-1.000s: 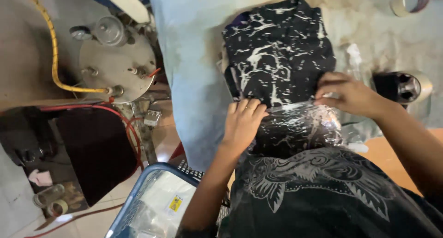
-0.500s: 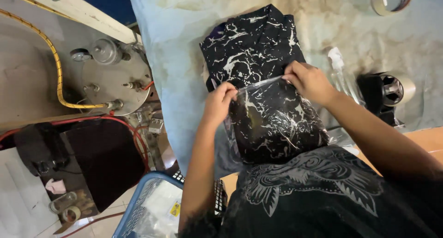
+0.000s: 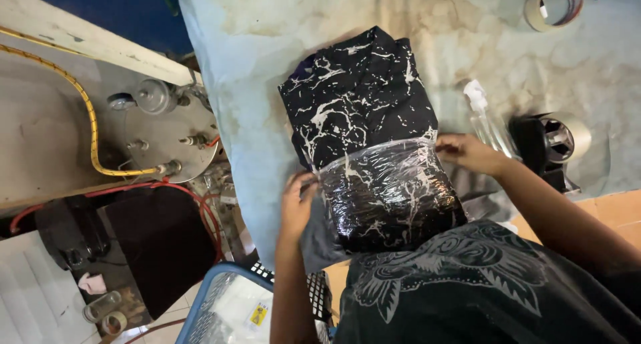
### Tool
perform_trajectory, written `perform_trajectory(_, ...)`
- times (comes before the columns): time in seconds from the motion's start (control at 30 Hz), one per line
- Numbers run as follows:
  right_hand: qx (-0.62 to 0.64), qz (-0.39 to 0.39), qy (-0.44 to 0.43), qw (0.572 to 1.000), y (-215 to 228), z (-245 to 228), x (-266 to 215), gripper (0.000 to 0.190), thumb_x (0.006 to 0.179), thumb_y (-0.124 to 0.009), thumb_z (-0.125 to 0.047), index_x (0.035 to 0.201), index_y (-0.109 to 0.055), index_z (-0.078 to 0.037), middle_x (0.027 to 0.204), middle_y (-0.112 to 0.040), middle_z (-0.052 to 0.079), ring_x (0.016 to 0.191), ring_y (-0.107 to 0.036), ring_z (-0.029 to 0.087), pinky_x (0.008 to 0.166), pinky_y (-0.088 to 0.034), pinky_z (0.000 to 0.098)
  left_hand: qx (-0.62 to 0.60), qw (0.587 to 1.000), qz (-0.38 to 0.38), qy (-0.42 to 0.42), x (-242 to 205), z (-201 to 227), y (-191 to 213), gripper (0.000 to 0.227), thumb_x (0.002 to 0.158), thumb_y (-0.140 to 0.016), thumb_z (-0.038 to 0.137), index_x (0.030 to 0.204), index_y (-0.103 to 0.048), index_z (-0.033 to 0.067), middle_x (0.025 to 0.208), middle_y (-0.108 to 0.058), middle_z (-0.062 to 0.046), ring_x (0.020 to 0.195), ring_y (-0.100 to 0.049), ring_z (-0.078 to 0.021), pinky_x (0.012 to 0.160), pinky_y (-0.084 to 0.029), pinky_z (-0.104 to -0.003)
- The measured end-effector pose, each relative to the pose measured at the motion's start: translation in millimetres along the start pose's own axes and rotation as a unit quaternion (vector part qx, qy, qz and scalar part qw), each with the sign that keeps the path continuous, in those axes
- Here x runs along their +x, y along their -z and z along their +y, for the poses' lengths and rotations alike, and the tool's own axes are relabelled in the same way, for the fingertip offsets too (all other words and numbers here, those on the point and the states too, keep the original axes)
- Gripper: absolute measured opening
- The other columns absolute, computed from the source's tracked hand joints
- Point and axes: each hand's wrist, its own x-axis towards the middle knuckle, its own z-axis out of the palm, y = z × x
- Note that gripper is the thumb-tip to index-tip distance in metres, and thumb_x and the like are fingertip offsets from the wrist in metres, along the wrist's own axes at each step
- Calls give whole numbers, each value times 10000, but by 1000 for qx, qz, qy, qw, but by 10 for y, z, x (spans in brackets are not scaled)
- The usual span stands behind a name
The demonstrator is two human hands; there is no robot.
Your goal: The person retrieves a clear plastic bag from a blue basket and places a folded black and white patterned garment into it. They then seal the bag using a handheld heat sealer and apply clear tape to secure the package.
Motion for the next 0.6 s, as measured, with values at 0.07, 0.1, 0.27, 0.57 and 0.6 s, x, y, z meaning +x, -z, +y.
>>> perform_trajectory(0.07, -1, -21, -25, 999, -19, 83, 60, 192, 959, -645, -142, 1130, -723, -98, 1086, -767, 44, 1039, -680, 161, 996, -506, 335, 6, 1000, -11, -4, 36, -68, 40, 147, 930, -703, 11, 1075, -701, -13, 1084, -687, -112, 995, -676, -196, 889, -538, -308)
perform_trajectory(0.1, -3, -32, -36, 999, -1, 110, 97, 171, 979, -641, -144, 1110, -736, -90, 1063, -777, 57, 1031, -681, 166, 995, -507, 339, -17, 1000, -4, 11, 27, -135, 40, 124, 934, -704, 14, 1054, -712, -14, 1067, -691, -108, 970, -685, -197, 871, -547, -313)
perform_trajectory(0.27, 9, 77, 5, 997, 119, 190, 325, 113, 1001, -626, -70, 1054, -721, -43, 954, -780, 62, 915, -705, 125, 890, -555, 303, -259, 953, 8, 155, 94, -662, 7, 129, 1001, -619, 81, 1041, -686, -22, 977, -709, -81, 897, -691, -186, 835, -585, -338)
perform_trajectory(0.57, 70, 75, -18, 995, 481, -88, 809, 337, 992, -599, -213, 1306, -586, -90, 1177, -664, 42, 1049, -607, 145, 915, -496, 320, -147, 961, 70, 226, 533, -230, 802, 331, 984, -620, 399, 1079, -585, 84, 864, -671, -62, 732, -648, -164, 628, -513, -296)
perform_trajectory(0.6, 113, 81, -36, 990, 552, -158, 902, 396, 995, -590, -266, 1357, -559, -108, 1230, -645, 38, 1090, -595, 155, 939, -484, 329, -94, 957, -5, 276, 375, -130, 762, 357, 958, -628, 419, 1085, -599, 86, 843, -677, -65, 721, -636, -166, 608, -494, -297)
